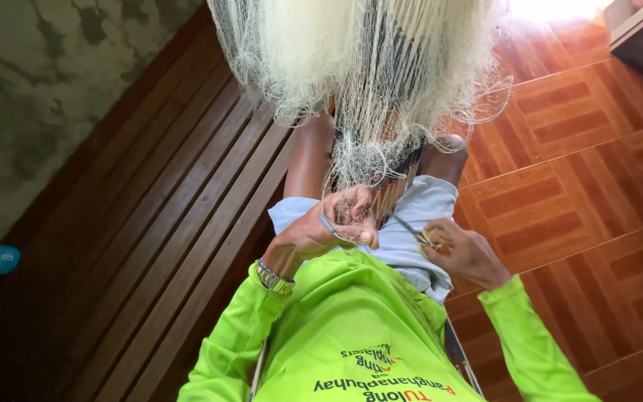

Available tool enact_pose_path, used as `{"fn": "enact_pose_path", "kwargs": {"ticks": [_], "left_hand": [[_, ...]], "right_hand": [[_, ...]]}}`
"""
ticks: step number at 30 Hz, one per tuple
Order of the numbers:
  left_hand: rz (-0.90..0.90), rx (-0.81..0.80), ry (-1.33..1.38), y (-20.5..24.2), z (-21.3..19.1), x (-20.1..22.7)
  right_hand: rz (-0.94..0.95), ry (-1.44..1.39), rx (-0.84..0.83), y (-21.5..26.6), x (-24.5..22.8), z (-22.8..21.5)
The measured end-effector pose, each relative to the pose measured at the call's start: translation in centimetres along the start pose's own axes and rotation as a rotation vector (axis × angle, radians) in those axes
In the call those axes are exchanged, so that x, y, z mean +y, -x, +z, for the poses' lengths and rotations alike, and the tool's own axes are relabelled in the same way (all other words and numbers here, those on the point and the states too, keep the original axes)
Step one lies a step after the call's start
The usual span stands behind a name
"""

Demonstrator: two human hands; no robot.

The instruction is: Weaving or repairing a fishing net using a netting needle and scissors.

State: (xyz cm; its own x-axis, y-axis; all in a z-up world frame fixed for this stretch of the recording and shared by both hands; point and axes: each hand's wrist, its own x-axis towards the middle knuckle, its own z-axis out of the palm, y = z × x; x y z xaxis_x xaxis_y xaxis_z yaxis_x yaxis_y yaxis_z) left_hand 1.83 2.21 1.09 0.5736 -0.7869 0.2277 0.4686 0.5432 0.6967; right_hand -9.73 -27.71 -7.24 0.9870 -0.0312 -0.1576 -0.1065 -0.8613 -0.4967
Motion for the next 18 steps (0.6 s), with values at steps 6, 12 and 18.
{"fn": "enact_pose_path", "kwargs": {"ticks": [6,12,18], "left_hand": [[-0.011,-0.039,0.089,-0.3,0.1,-0.5],[-0.015,-0.083,0.096,-0.7,0.1,-1.6],[-0.007,-0.081,0.074,-0.3,-0.2,-1.7]], "right_hand": [[-0.341,-0.516,0.384,2.7,-3.8,0.3],[-0.662,-0.650,0.385,3.6,-9.5,-2.7],[-0.808,-0.540,0.378,2.1,-10.4,-3.7]]}}
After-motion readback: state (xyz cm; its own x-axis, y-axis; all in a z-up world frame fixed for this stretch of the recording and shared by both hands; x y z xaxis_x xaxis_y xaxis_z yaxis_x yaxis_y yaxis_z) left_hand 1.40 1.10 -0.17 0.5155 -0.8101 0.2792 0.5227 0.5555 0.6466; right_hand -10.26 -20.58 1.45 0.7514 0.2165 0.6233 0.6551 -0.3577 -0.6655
